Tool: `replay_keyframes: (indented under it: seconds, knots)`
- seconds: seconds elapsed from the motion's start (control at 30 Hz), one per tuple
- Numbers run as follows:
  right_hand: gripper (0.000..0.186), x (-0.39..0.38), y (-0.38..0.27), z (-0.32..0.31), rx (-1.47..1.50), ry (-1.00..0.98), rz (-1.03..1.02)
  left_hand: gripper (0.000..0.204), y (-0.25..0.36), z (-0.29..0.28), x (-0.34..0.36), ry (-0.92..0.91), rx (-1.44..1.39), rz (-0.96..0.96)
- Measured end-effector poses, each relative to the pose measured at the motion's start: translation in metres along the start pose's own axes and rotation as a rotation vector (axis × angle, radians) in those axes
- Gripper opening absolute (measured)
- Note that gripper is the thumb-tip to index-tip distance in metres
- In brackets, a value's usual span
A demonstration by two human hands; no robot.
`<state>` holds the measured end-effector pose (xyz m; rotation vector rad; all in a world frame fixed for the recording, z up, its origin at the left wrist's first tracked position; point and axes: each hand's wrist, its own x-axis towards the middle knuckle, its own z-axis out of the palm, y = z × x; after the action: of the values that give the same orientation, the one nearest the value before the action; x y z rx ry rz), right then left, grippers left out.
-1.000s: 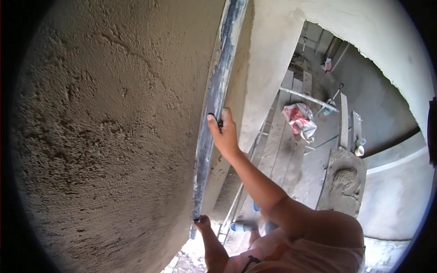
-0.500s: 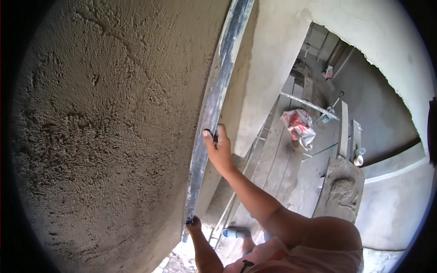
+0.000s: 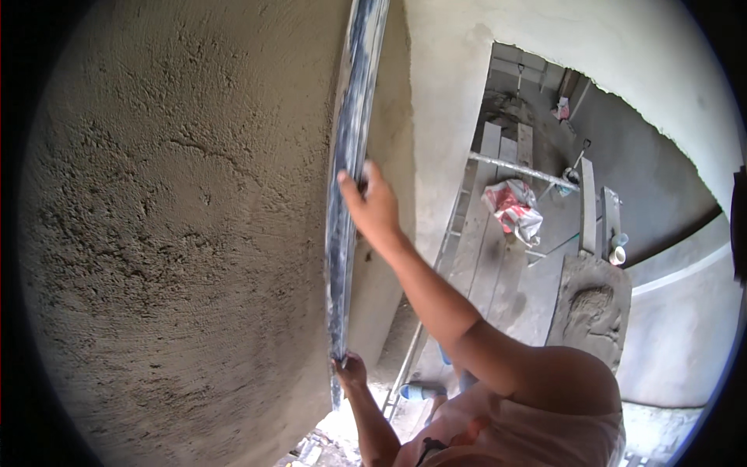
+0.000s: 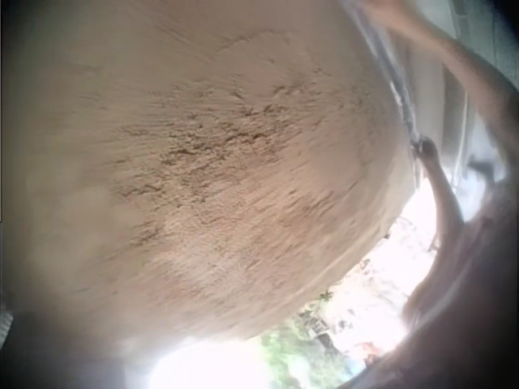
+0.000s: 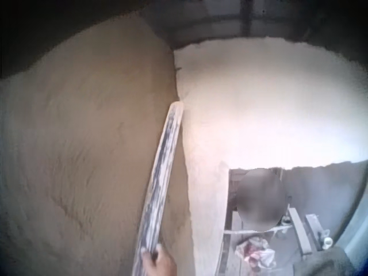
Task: The person uses a long metal straightedge to smooth and level wet cement plaster on a vertical wall. They repeatedly drag the tool across the surface to remove excess material and create a flat finish.
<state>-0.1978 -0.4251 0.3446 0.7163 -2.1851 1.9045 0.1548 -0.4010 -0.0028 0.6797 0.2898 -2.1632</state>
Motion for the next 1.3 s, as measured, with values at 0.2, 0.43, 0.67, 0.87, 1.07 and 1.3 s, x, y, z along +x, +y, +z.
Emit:
replay_keyframes:
  seconds: [0.2, 0.43, 0.67, 0.87, 1.07, 1.3]
  knots:
    - [0.045, 0.082, 0.008, -0.006, 0.076, -0.003, 0.001, 0.042, -0.044, 0.074, 0.009, -0.026, 0.052, -0.017]
    - [0.038, 0.062, 0.035, 0.013, 0.176, -0.001, -0.005, 0.039, -0.040, 0.062, 0.007, 0.048, 0.055, 0.016]
    - [0.033, 0.035, 0.057, 0.018, 0.197, -0.036, 0.056, 0.040, -0.030, 0.031, 0.014, 0.152, 0.044, 0.076]
    - [0.031, 0.003, 0.080, 0.023, 0.170, -0.069, 0.108, 0.044, -0.017, -0.007, 0.023, 0.189, 0.025, 0.048]
    - [0.028, -0.028, 0.109, 0.031, 0.150, -0.097, 0.140, 0.045, -0.001, -0.053, 0.042, 0.257, 0.023, 0.059]
    - [0.029, -0.057, 0.153, 0.037, 0.132, -0.151, 0.195, 0.041, -0.002, -0.087, 0.058, 0.354, 0.090, 0.114]
